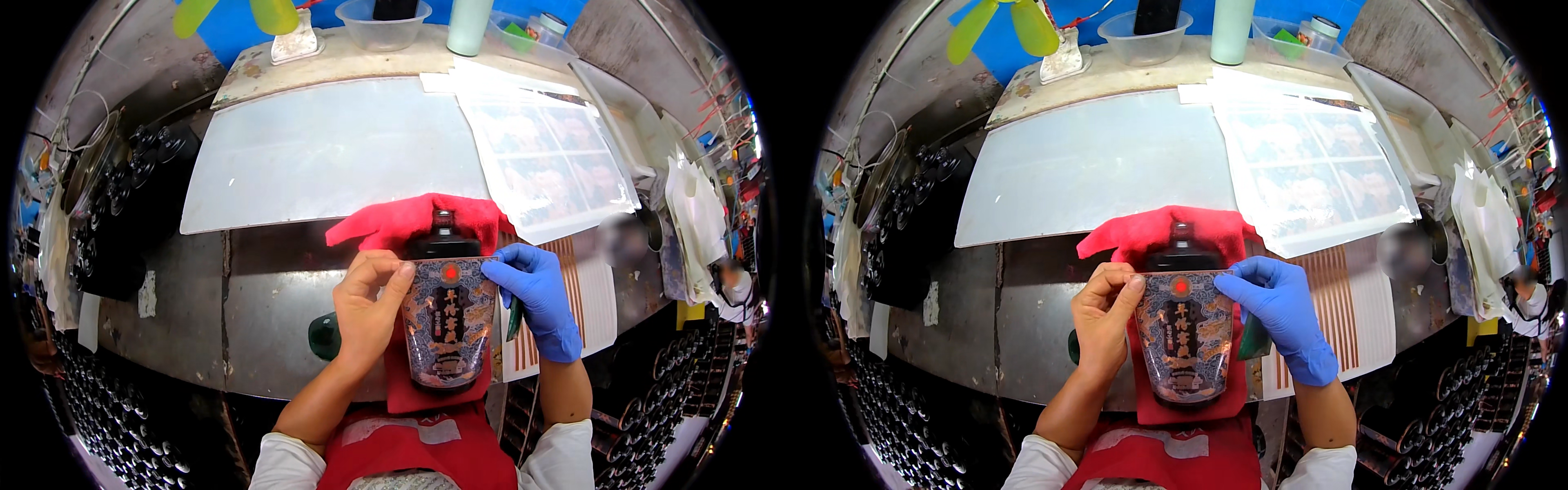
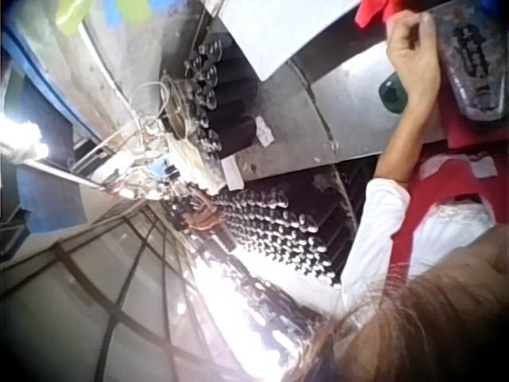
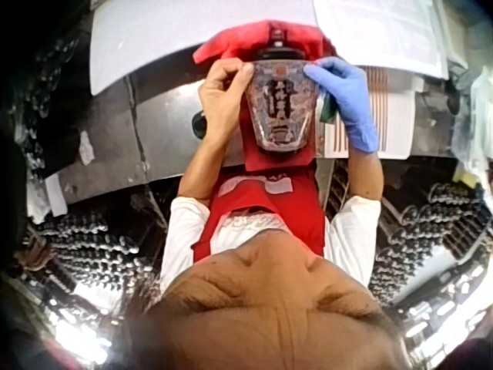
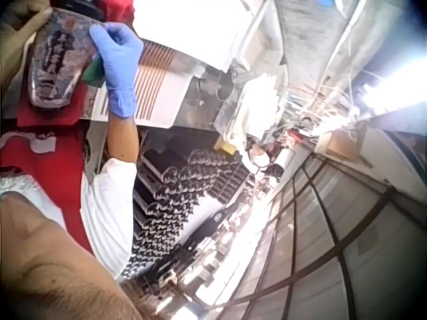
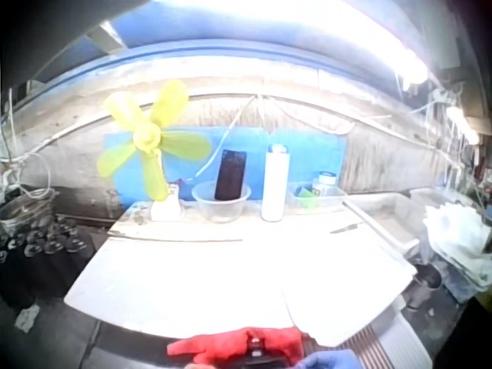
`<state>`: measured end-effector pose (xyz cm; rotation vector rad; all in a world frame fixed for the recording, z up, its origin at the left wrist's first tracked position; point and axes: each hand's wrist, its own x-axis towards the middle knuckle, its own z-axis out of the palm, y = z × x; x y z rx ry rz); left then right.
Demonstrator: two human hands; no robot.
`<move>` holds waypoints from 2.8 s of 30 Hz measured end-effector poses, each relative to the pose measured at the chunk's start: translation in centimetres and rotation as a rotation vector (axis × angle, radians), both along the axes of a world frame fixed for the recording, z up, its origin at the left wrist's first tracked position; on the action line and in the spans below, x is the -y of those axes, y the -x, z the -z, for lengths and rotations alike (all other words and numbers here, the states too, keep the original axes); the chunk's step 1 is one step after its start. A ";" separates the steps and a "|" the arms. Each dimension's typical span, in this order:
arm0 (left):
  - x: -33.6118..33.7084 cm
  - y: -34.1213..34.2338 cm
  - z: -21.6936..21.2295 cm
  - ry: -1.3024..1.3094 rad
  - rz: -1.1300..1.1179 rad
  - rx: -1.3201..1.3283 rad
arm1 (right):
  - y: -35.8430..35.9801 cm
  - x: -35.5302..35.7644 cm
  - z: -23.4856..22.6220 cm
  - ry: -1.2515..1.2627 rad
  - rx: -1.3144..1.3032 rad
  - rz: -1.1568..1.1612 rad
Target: The person applies thin copper-colored strips to the top and bottom rims of a black cylindrical container, then places a printed label on its side and smooths it with a green sponge. The person repeats this process on multiple identical containers.
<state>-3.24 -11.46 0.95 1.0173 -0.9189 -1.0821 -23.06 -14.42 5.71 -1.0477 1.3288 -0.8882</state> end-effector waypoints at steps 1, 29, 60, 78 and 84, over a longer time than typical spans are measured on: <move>0.1 0.0 0.0 -0.006 0.005 0.001 | 0.0 0.1 0.2 -0.002 0.003 0.000; 0.8 0.3 0.3 -0.093 -0.050 0.123 | 0.0 0.1 1.7 0.047 0.054 0.021; -7.6 -3.2 1.9 -0.273 0.516 0.000 | 2.7 -7.2 2.8 -0.170 0.158 -0.197; 0.3 0.2 0.0 -0.217 0.107 -0.323 | -0.8 -0.7 0.9 0.080 0.187 0.071; 0.6 0.2 -0.1 -0.211 0.118 -0.346 | -0.8 -0.3 1.3 0.076 0.187 0.072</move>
